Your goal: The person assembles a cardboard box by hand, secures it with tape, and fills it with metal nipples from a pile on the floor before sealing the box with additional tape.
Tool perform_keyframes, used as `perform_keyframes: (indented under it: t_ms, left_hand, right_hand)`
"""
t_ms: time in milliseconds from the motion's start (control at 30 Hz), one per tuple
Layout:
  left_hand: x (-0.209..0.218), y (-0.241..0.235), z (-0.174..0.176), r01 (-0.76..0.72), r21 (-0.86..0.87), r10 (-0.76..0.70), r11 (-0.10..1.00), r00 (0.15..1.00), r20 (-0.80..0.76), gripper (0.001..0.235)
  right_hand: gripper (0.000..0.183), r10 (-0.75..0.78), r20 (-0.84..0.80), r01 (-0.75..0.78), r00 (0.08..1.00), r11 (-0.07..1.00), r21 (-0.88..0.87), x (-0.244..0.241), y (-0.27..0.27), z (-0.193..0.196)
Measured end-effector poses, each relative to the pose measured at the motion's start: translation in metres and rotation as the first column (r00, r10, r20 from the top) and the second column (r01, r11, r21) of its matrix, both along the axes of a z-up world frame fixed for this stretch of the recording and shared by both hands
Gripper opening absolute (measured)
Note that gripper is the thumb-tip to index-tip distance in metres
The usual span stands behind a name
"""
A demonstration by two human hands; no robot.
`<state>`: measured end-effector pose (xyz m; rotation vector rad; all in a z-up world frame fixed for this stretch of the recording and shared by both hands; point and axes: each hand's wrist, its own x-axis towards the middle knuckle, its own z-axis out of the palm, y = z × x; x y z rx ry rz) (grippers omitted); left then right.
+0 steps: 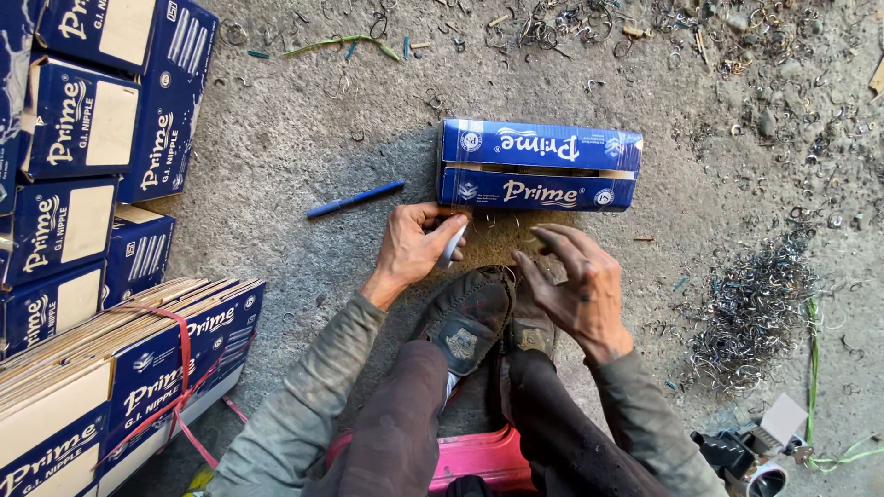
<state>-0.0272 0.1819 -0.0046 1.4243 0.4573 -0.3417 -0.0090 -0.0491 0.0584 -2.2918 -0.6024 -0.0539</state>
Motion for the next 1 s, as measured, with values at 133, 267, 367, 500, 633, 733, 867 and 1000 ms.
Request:
perform_keyframes:
  t_ms: [133,267,367,500,633,733,867,1000]
  left_hand:
    - [0.002,0.001,-0.004,0.024,-0.022,-0.024,0.999,1.000,0.014,0.018]
    - [0.006,0.001,0.001,0.049,-0.028,-0.049,0.998,0.999,-0.007,0.020]
    - [0.008,0.002,0.003,0.087,0.101,-0.087,0.991,0.996,0.003,0.010]
    - [0.008,0.019,-0.016,0.178,-0.149,-0.201,0.973,0.967,-0.156,0.021]
    - [-0.016,0.007,0.034,0.275,-0.400,-0.384,0.874,0.896,-0.223,0.025]
    - [-0.016,0.010,0.053,0.016,-0.281,-0.077,0.960,0.975,-0.206,0.021]
    - [-0.002,-0.015,0.082,-0.177,-0.128,0.161,0.976,0.979,-0.125,0.018]
    - [0.016,-0.051,0.079,-0.209,-0.115,0.213,0.971,0.977,0.027,0.012]
  right_hand:
    - [0.045,-0.010,0.182,0.022,0.983,0.998,-0.064,0.017,0.012,0.023]
    - [0.086,0.003,0.240,0.031,0.971,0.990,-0.136,0.049,0.045,-0.013]
    - [0.094,0.042,0.307,0.023,0.951,0.978,-0.206,0.064,0.058,-0.039]
    - [0.088,0.052,0.434,0.066,0.899,0.966,-0.252,0.064,0.052,-0.054]
    - [0.095,0.120,0.487,0.087,0.865,0.920,-0.381,0.065,0.048,-0.059]
    - [0.047,0.093,0.351,-0.016,0.932,0.976,-0.216,0.056,0.048,-0.025]
    - [0.042,-0.052,0.103,0.031,0.993,0.979,0.203,0.014,0.036,0.003]
    - [0.025,0.002,-0.081,0.018,0.997,0.971,0.239,-0.026,0.032,0.006]
